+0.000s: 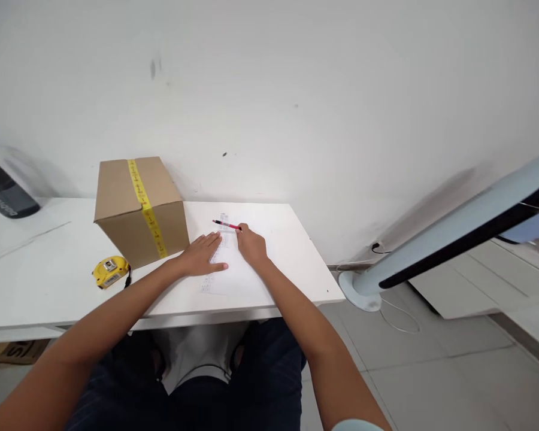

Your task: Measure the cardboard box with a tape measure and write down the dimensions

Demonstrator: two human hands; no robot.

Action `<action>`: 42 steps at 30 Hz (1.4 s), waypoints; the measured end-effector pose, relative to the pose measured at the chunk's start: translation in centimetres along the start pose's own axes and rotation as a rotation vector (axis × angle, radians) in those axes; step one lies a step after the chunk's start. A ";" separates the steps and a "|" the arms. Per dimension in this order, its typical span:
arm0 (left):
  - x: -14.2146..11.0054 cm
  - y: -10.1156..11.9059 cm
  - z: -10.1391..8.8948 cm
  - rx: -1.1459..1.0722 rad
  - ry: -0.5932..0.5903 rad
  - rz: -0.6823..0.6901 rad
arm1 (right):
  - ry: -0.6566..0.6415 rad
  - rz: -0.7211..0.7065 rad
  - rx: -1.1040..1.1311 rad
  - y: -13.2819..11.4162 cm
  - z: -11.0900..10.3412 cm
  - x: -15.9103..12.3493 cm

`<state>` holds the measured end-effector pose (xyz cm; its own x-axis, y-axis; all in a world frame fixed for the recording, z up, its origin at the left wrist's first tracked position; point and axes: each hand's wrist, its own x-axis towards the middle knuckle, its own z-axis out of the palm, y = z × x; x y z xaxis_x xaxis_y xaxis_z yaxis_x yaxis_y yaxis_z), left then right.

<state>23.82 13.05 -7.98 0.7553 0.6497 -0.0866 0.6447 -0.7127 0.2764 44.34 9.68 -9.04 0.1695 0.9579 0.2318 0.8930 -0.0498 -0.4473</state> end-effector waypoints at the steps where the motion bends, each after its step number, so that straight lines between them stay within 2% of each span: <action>1: 0.2 -0.4 -0.1 -0.002 -0.001 0.001 | 0.024 -0.007 0.035 0.0 0.2 0.1; 5: 0.7 -0.9 -0.1 -0.004 0.018 0.001 | 0.072 -0.064 0.207 0.3 0.3 0.4; 9: 0.9 -0.8 0.4 -0.014 0.070 -0.009 | 0.100 -0.060 0.391 0.2 0.5 0.2; 11: 1.0 -0.7 0.7 -0.028 0.096 -0.003 | 0.031 -0.058 0.549 -0.2 0.8 -0.2; 14: 1.1 -0.7 1.1 -0.039 0.127 0.016 | -0.167 -0.007 0.735 -1.0 0.8 -1.0; 16: 1.2 -0.7 1.3 -0.033 0.128 0.014 | -0.205 0.075 0.718 -1.5 0.6 -1.2; 20: 1.4 -0.7 1.6 -0.030 0.113 -0.026 | -0.130 0.174 0.694 -2.0 0.2 -1.1; 42: 1.6 -0.8 2.0 -0.036 0.124 -0.019 | -0.163 0.169 0.699 -1.6 0.1 -0.9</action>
<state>24.73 14.17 -10.22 0.7213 0.6921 0.0259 0.6523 -0.6915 0.3105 42.71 8.92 -8.61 0.1682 0.9857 0.0040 0.3770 -0.0606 -0.9242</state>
